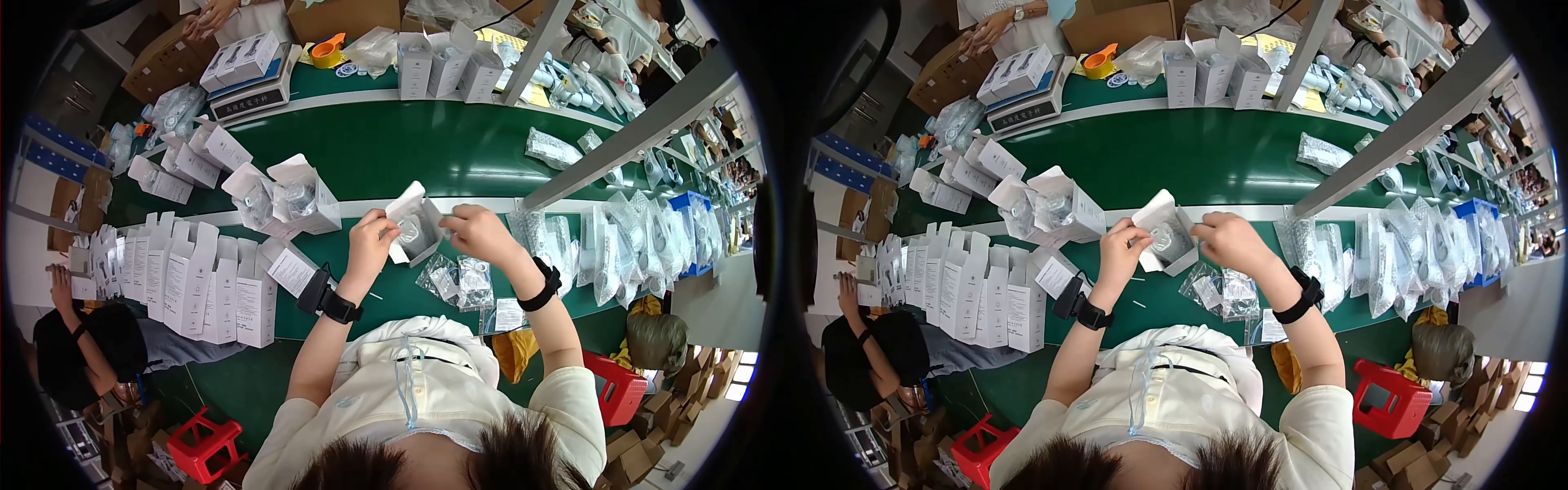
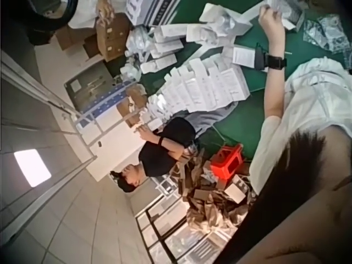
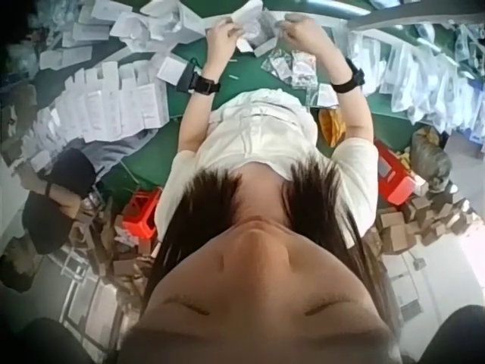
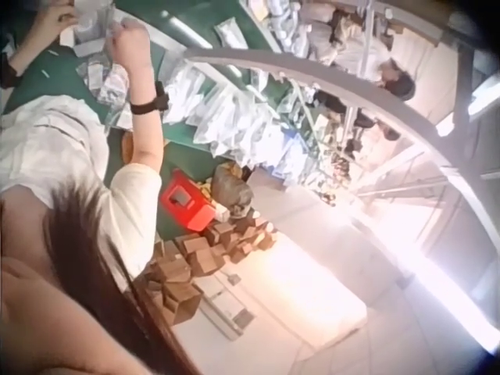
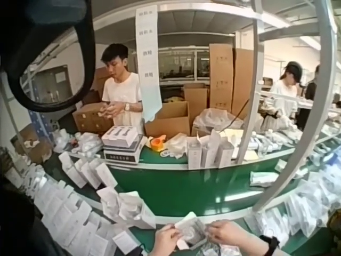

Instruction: Packing electronic components into cardboard boxes on an assembly line.

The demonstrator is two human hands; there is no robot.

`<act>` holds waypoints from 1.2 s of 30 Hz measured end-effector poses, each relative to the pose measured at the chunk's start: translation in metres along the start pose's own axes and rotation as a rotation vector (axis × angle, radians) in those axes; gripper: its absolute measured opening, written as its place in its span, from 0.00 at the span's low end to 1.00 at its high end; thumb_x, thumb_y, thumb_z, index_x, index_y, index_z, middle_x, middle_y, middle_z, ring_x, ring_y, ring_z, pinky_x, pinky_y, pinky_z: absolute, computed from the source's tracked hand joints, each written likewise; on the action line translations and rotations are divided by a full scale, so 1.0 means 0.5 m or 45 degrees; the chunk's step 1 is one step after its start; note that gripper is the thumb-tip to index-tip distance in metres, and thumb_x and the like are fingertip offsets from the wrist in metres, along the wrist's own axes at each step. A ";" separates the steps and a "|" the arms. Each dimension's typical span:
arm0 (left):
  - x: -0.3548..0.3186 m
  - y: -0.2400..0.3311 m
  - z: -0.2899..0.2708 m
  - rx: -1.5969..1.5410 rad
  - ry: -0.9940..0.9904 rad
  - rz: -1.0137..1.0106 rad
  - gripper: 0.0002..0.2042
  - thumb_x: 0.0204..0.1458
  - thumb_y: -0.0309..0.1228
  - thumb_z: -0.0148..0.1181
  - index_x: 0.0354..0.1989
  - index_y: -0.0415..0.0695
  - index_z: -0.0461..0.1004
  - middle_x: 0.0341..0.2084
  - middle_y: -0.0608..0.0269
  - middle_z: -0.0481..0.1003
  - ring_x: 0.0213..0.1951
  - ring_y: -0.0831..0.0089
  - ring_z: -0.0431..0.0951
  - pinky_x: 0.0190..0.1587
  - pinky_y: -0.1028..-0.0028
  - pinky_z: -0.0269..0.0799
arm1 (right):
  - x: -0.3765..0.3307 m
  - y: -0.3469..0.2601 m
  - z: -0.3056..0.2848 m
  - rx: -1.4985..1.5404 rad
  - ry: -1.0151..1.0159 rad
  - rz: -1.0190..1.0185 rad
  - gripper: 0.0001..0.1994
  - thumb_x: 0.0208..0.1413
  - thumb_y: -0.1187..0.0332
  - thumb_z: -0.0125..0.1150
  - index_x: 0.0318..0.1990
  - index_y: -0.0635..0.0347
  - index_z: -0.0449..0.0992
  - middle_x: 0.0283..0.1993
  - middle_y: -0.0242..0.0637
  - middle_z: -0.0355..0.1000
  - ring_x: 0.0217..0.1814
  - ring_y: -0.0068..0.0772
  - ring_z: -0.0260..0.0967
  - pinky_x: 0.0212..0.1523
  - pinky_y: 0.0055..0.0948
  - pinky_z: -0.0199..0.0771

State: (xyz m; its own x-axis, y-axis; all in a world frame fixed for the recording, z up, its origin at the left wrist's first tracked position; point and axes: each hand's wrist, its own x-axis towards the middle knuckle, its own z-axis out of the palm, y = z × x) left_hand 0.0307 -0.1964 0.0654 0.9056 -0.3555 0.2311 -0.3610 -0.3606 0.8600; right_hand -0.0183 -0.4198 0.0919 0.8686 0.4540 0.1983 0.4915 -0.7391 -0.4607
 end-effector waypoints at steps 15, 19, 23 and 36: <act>0.003 -0.001 0.002 -0.003 -0.040 -0.007 0.05 0.36 0.20 0.61 0.23 0.35 0.73 0.26 0.57 0.71 0.26 0.64 0.73 0.28 0.75 0.66 | 0.049 -0.072 0.013 0.596 0.115 -0.075 0.10 0.37 0.77 0.57 0.32 0.60 0.70 0.36 0.37 0.63 0.37 0.37 0.61 0.37 0.30 0.63; -0.004 -0.006 -0.008 -0.048 -0.043 -0.043 0.07 0.37 0.20 0.61 0.26 0.36 0.72 0.30 0.57 0.71 0.30 0.64 0.73 0.30 0.74 0.67 | 0.061 -0.068 0.037 0.162 -0.066 -0.292 0.11 0.38 0.74 0.59 0.34 0.58 0.71 0.37 0.36 0.63 0.43 0.37 0.61 0.46 0.36 0.62; -0.044 -0.007 -0.048 -0.357 0.395 -0.009 0.11 0.39 0.20 0.61 0.34 0.37 0.70 0.37 0.57 0.68 0.31 0.72 0.69 0.28 0.79 0.66 | 0.038 -0.076 0.039 -0.260 0.103 -0.347 0.14 0.38 0.70 0.63 0.36 0.55 0.72 0.39 0.34 0.64 0.48 0.37 0.59 0.52 0.41 0.58; -0.238 -0.274 -0.152 -0.037 0.955 -0.713 0.46 0.34 0.13 0.62 0.61 0.34 0.37 0.53 0.46 0.55 0.53 0.62 0.59 0.54 0.68 0.57 | 0.029 0.019 0.181 1.033 0.431 0.479 0.50 0.28 0.68 0.74 0.61 0.62 0.46 0.58 0.40 0.54 0.62 0.35 0.49 0.61 0.34 0.50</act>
State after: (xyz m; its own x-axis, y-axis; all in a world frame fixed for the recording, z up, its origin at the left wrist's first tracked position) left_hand -0.0107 -0.0389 -0.0454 0.8564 0.5162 0.0040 0.1678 -0.2857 0.9435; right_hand -0.0068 -0.3752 0.0122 0.9954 -0.0051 0.0962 0.0937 -0.1793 -0.9793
